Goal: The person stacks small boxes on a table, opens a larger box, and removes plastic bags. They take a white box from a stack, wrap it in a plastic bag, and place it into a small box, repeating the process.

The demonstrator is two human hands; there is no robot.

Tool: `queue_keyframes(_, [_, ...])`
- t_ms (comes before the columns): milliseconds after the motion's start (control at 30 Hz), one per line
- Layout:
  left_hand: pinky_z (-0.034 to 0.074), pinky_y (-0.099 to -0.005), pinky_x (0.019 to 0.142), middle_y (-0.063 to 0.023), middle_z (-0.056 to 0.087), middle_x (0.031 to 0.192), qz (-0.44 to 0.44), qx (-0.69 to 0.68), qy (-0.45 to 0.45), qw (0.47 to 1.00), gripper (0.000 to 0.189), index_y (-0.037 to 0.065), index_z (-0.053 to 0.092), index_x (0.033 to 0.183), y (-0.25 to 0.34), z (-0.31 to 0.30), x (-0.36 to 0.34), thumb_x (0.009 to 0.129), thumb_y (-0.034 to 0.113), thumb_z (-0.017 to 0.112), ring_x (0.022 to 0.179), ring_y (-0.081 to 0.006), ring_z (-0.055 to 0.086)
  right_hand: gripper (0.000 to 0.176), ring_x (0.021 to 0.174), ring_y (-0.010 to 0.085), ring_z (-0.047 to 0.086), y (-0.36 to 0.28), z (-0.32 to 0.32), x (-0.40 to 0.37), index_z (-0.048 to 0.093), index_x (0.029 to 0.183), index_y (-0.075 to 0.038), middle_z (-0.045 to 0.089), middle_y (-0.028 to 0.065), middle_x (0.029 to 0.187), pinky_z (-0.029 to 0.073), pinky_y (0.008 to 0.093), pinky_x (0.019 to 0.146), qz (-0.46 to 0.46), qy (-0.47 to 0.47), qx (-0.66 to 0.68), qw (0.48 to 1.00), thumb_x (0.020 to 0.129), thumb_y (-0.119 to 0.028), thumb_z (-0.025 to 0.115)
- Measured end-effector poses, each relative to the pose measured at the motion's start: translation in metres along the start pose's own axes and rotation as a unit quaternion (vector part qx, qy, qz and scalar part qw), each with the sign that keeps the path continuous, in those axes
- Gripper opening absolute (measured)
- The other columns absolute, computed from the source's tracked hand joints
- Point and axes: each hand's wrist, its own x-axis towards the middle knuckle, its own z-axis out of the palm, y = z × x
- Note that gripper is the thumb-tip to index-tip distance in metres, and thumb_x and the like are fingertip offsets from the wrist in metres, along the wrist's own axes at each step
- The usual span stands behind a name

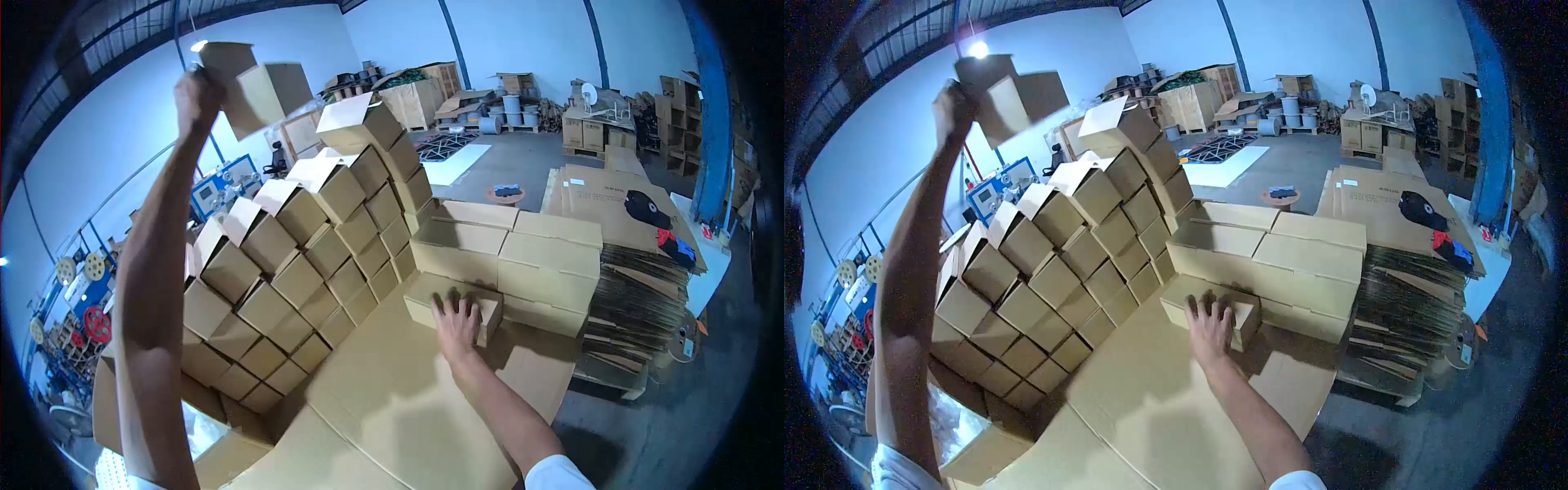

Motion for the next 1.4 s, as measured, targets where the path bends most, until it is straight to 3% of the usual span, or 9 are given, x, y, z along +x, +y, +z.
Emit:
queue_keyframes(167, [0.055,-0.0473,0.079,-0.0206,0.072,0.097,0.037,0.115,0.035,0.992,0.03,0.005,0.071,0.099,-0.02,-0.096,0.003,0.093,0.032,0.06,0.091,-0.0394,0.071,0.047,0.122,0.0341,0.049,0.004,0.01,-0.001,0.058,0.137,-0.029,0.062,0.0066,0.126,0.036,0.0552,0.099,-0.008,0.017,-0.016,1.0,0.091,-0.021,0.056])
queue_keyframes(300, [0.055,-0.0377,0.068,-0.0138,0.074,0.095,0.009,0.175,0.017,0.984,0.03,0.011,0.064,0.118,-0.052,-0.204,-0.024,0.097,0.034,0.064,0.081,-0.0205,0.072,0.046,0.122,0.0332,0.049,0.004,-0.002,0.001,0.059,0.137,-0.025,0.058,0.0048,0.134,0.036,0.0522,0.101,-0.024,0.05,-0.014,0.998,0.091,-0.02,0.056])
queue_keyframes(500, [0.047,-0.0345,0.1,-0.0237,0.059,0.137,0.13,0.243,-0.006,0.961,0.053,-0.008,0.047,0.142,-0.1,-0.359,-0.136,0.104,0.028,0.054,0.118,-0.0243,0.063,0.049,0.129,0.0283,0.049,0.003,0.012,0.0,0.053,0.141,-0.019,0.056,0.0028,0.138,0.035,0.0519,0.105,-0.062,-0.01,0.005,0.998,0.092,-0.018,0.056])
queue_keyframes(633, [0.043,-0.0351,0.104,-0.0231,0.054,0.143,-0.093,0.117,-0.033,0.988,0.052,-0.009,0.045,0.143,-0.071,-0.424,-0.212,0.105,0.027,0.053,0.126,-0.0243,0.056,0.047,0.129,0.0287,0.049,0.003,0.008,0.007,0.055,0.139,-0.017,0.057,0.0026,0.136,0.036,0.0517,0.105,-0.067,-0.01,0.029,0.997,0.092,-0.013,0.055])
queue_keyframes(667, [0.045,-0.0349,0.102,-0.0213,0.056,0.141,-0.031,0.195,-0.014,0.98,0.052,-0.008,0.045,0.144,-0.076,-0.44,-0.221,0.106,0.026,0.052,0.122,-0.0227,0.057,0.046,0.129,0.0288,0.05,0.003,0.006,0.007,0.056,0.138,-0.017,0.057,0.0025,0.135,0.037,0.0515,0.105,-0.072,-0.006,0.025,0.997,0.093,-0.012,0.054])
queue_keyframes(1100, [0.043,-0.0342,0.105,-0.0188,0.06,0.135,-0.073,0.11,-0.047,0.99,0.051,-0.01,0.046,0.142,-0.058,-0.397,-0.266,0.105,0.024,0.054,0.123,-0.0219,0.057,0.036,0.116,0.0273,0.055,-0.02,0.011,0.023,0.063,0.125,-0.014,0.058,0.0055,0.126,0.044,0.0483,0.095,-0.109,0.045,0.071,0.99,0.091,-0.012,0.054])
queue_keyframes(1233, [0.042,-0.0347,0.105,-0.0183,0.06,0.134,-0.077,0.108,-0.024,0.991,0.05,-0.009,0.047,0.141,-0.056,-0.383,-0.272,0.105,0.025,0.054,0.122,-0.022,0.057,0.036,0.123,0.0388,0.048,-0.019,-0.058,0.005,0.061,0.128,-0.012,0.051,0.0168,0.137,0.039,0.0547,0.105,0.234,0.005,0.35,0.907,0.093,-0.02,0.061])
queue_keyframes(1300, [0.041,-0.0348,0.105,-0.0179,0.061,0.134,-0.096,0.083,-0.022,0.992,0.05,-0.009,0.048,0.141,-0.053,-0.388,-0.278,0.105,0.026,0.053,0.122,-0.0219,0.057,0.063,0.131,0.0421,0.043,-0.002,-0.051,-0.05,0.042,0.149,-0.015,0.043,0.022,0.145,0.034,0.0521,0.11,0.272,0.2,0.204,0.919,0.092,-0.022,0.067])
queue_keyframes(1400, [0.039,-0.0374,0.109,-0.0194,0.057,0.139,-0.13,0.103,-0.062,0.984,0.052,-0.008,0.047,0.142,-0.041,-0.4,-0.296,0.106,0.029,0.051,0.128,-0.0253,0.053,0.086,0.136,0.0421,0.04,0.014,-0.025,-0.066,0.023,0.157,-0.015,0.039,0.0255,0.148,0.033,0.0528,0.111,0.304,0.11,0.302,0.897,0.087,-0.015,0.074])
